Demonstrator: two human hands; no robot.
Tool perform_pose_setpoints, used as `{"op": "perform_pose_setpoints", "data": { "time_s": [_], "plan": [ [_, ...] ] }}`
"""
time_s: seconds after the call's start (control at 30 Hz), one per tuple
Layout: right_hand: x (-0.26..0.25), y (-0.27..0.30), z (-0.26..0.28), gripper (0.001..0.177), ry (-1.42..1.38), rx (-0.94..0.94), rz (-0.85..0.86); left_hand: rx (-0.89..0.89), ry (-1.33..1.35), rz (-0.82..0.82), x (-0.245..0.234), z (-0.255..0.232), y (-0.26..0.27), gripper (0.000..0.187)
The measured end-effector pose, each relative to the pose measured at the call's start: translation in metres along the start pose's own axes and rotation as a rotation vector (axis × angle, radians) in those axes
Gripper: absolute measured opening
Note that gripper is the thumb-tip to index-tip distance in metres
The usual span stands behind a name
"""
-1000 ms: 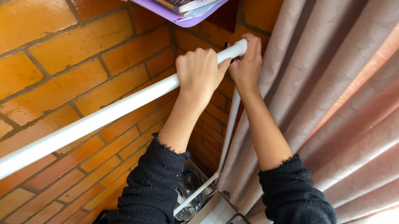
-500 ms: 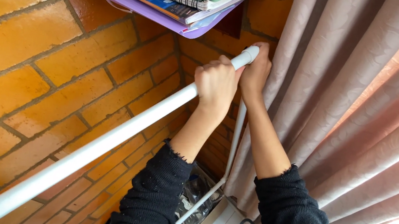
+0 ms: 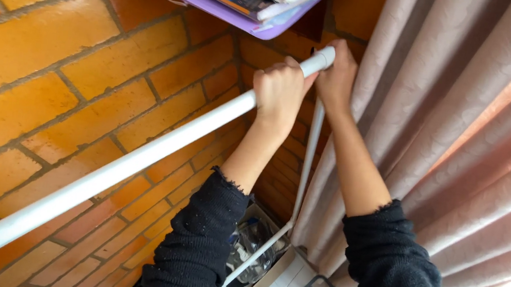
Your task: The person assembles a white PVC pipe structure by connecting vertical and horizontal sections against a brick wall. They repeatedly adjust and reposition the frame, ensuring the joints are aligned and the structure stands upright.
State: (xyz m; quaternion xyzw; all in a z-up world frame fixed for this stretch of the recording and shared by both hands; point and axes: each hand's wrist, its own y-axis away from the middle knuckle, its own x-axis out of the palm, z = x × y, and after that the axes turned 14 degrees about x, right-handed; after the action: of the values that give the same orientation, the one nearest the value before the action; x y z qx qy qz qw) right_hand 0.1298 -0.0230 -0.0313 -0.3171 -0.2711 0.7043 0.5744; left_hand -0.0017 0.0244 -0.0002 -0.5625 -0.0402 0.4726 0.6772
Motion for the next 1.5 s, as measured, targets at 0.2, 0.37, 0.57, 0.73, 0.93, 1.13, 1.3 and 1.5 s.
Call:
{"op": "perform_pose_setpoints", "data": {
  "time_s": [0.2, 0.37, 0.57, 0.73, 0.93, 1.13, 1.3, 1.5],
  "plan": [
    [-0.017, -0.027, 0.002, 0.023, -0.006, -0.253, 0.260, -0.017, 0.053, 0.037, -0.001, -0.002, 0.000, 0.058],
    [-0.010, -0.022, 0.004, 0.021, 0.008, -0.193, 0.337, -0.054, 0.118, 0.077, -0.013, 0.008, 0.007, 0.053],
    [-0.006, -0.031, 0.004, 0.018, 0.070, -0.249, 0.431, -0.043, 0.172, 0.105, -0.012, 0.015, 0.010, 0.052],
    [-0.015, -0.023, 0.000, 0.017, 0.040, -0.163, 0.376, -0.025, 0.116, 0.048, -0.014, 0.001, 0.010, 0.054],
    [-0.012, -0.013, -0.017, 0.017, 0.031, -0.224, 0.247, -0.042, 0.085, 0.049, -0.018, -0.006, 0.013, 0.057],
    [0.000, -0.013, -0.011, 0.017, -0.022, -0.183, 0.249, -0.037, 0.003, 0.017, -0.017, 0.008, 0.012, 0.059],
    [0.003, -0.019, -0.016, 0.014, -0.039, -0.201, 0.237, -0.005, 0.081, 0.046, 0.011, 0.001, 0.016, 0.061],
    [0.000, -0.032, -0.044, 0.008, -0.009, -0.253, 0.222, -0.066, 0.157, -0.058, -0.024, 0.024, 0.020, 0.050]
  ]
}}
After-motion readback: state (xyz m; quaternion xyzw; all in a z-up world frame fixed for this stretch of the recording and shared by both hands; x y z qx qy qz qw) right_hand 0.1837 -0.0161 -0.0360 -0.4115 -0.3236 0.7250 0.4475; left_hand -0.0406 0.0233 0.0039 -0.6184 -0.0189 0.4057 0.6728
